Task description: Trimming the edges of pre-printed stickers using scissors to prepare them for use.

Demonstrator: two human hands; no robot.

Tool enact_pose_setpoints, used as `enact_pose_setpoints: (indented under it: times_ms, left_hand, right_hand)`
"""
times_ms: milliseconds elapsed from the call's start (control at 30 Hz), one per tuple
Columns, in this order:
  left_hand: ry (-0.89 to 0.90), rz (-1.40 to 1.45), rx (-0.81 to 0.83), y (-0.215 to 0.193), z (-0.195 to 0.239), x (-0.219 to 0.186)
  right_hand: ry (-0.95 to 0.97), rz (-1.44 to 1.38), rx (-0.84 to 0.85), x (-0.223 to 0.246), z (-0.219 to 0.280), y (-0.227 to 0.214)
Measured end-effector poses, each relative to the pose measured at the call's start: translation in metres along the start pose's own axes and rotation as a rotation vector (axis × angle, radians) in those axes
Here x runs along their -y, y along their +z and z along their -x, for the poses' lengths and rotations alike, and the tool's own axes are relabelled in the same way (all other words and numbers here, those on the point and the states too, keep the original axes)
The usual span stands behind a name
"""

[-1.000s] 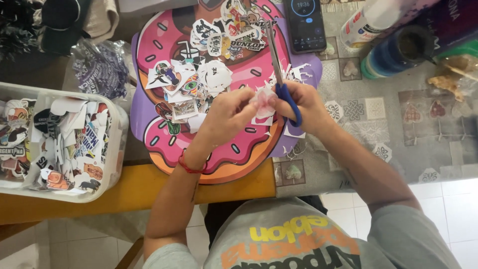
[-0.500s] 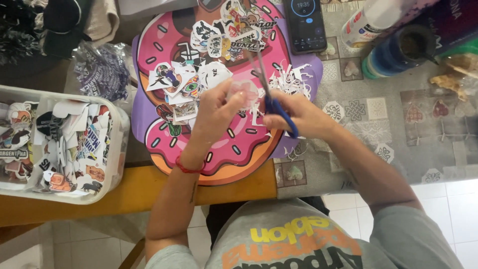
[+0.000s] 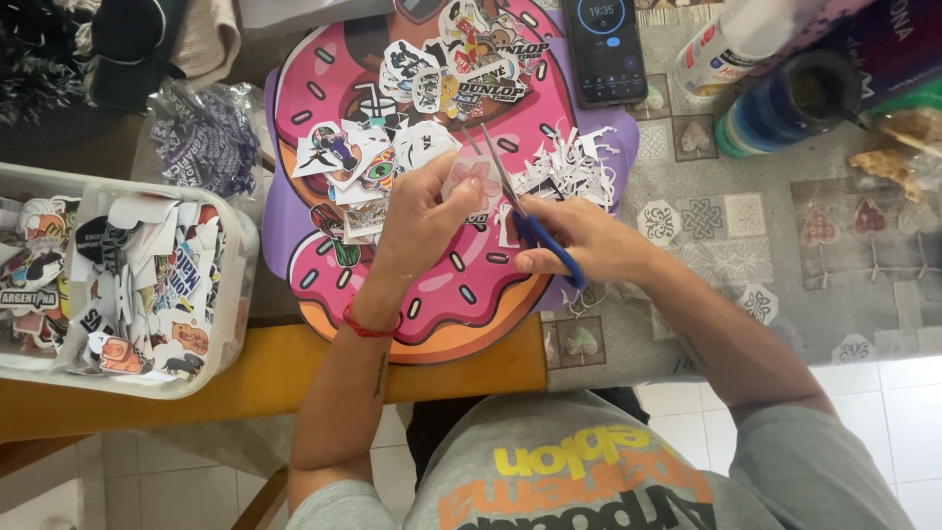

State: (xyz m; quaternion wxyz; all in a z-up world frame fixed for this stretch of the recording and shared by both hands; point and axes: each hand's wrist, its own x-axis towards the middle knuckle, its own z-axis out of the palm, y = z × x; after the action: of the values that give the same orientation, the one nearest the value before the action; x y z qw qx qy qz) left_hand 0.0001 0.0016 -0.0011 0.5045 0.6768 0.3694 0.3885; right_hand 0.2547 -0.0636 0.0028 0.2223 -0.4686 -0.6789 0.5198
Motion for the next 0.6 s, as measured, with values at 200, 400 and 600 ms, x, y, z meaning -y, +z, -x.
enact_pose_setpoints:
  times_ms: [200, 400, 600]
  left_hand:
    - [-0.017, 0.015, 0.026, -0.003, -0.002, 0.002]
    - [-0.013, 0.108, 0.034, 0.000, 0.000, 0.003]
    - [0.033, 0.135, 0.029, 0.010, 0.003, 0.007]
  right_hand:
    - [-0.020, -0.047, -0.008, 0.008, 0.003, -0.007]
    - [-0.103, -0.077, -0.039, -0.007, 0.001, -0.003]
    - [-0.203, -0.163, -0.104, -0.003, -0.001, 0.004]
